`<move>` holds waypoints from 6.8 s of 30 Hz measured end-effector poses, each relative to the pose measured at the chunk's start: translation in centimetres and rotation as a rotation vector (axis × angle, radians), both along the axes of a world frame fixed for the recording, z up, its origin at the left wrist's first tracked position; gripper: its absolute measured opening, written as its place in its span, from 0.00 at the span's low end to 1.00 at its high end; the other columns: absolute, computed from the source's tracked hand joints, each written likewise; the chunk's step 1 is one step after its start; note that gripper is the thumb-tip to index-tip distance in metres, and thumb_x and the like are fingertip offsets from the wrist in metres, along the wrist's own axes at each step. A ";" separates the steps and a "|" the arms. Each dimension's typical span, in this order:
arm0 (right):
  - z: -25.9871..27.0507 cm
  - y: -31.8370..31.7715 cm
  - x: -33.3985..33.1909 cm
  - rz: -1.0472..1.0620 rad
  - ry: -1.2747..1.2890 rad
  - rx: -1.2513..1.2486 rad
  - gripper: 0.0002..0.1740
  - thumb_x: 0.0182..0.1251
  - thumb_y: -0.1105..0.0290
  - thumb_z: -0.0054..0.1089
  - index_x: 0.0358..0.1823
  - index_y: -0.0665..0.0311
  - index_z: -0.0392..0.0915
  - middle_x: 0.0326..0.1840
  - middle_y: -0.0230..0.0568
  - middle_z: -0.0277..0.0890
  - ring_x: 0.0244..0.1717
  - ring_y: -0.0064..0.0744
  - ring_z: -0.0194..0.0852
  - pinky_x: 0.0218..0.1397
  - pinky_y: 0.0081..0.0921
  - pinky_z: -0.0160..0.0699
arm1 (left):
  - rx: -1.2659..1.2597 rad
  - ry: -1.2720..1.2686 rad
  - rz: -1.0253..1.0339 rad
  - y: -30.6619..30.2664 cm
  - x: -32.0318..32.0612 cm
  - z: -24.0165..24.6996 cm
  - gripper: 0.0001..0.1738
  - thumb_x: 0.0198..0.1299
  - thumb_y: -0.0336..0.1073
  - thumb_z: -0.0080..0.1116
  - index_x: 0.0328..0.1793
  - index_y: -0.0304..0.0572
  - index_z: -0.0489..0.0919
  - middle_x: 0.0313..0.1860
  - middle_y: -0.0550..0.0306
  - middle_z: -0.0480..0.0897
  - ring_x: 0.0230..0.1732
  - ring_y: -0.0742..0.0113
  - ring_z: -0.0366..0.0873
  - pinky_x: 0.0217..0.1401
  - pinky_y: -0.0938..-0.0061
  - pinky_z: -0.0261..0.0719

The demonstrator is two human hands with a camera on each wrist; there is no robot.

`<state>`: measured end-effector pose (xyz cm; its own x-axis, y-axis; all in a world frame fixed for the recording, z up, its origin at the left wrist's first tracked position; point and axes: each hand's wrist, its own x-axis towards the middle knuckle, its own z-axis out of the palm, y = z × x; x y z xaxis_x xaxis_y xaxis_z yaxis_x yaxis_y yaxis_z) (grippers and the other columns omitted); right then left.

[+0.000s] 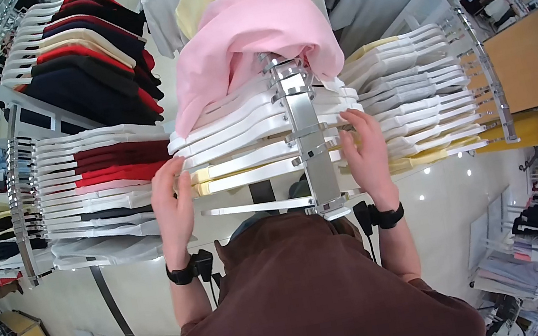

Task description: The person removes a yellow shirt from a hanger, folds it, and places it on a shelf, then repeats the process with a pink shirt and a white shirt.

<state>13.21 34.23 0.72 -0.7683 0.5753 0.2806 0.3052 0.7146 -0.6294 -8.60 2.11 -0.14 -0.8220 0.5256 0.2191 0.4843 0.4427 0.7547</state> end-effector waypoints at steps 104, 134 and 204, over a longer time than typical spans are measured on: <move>3.9 -4.4 20.3 0.392 -0.132 -0.650 0.35 0.68 0.73 0.71 0.76 0.63 0.71 0.74 0.44 0.73 0.70 0.41 0.77 0.70 0.36 0.77 | 1.079 -1.678 0.045 3.5 25.2 5.9 0.34 0.69 0.41 0.56 0.80 0.37 0.68 0.63 0.48 0.80 0.57 0.59 0.83 0.55 0.64 0.84; -2.0 -4.2 23.4 0.112 0.608 -1.854 0.33 0.89 0.45 0.40 0.79 0.62 0.67 0.75 0.44 0.75 0.74 0.45 0.75 0.75 0.47 0.76 | 0.167 -0.997 -0.372 2.7 29.3 3.0 0.25 0.66 0.23 0.65 0.69 0.41 0.77 0.53 0.62 0.82 0.58 0.74 0.80 0.65 0.74 0.78; 1.0 -3.3 22.2 -0.074 0.610 -1.488 0.12 0.84 0.66 0.40 0.47 0.60 0.74 0.46 0.30 0.77 0.52 0.25 0.75 0.61 0.32 0.74 | -0.064 -0.293 -0.082 -1.7 23.4 0.7 0.18 0.72 0.29 0.57 0.65 0.36 0.83 0.37 0.55 0.79 0.41 0.66 0.76 0.53 0.71 0.75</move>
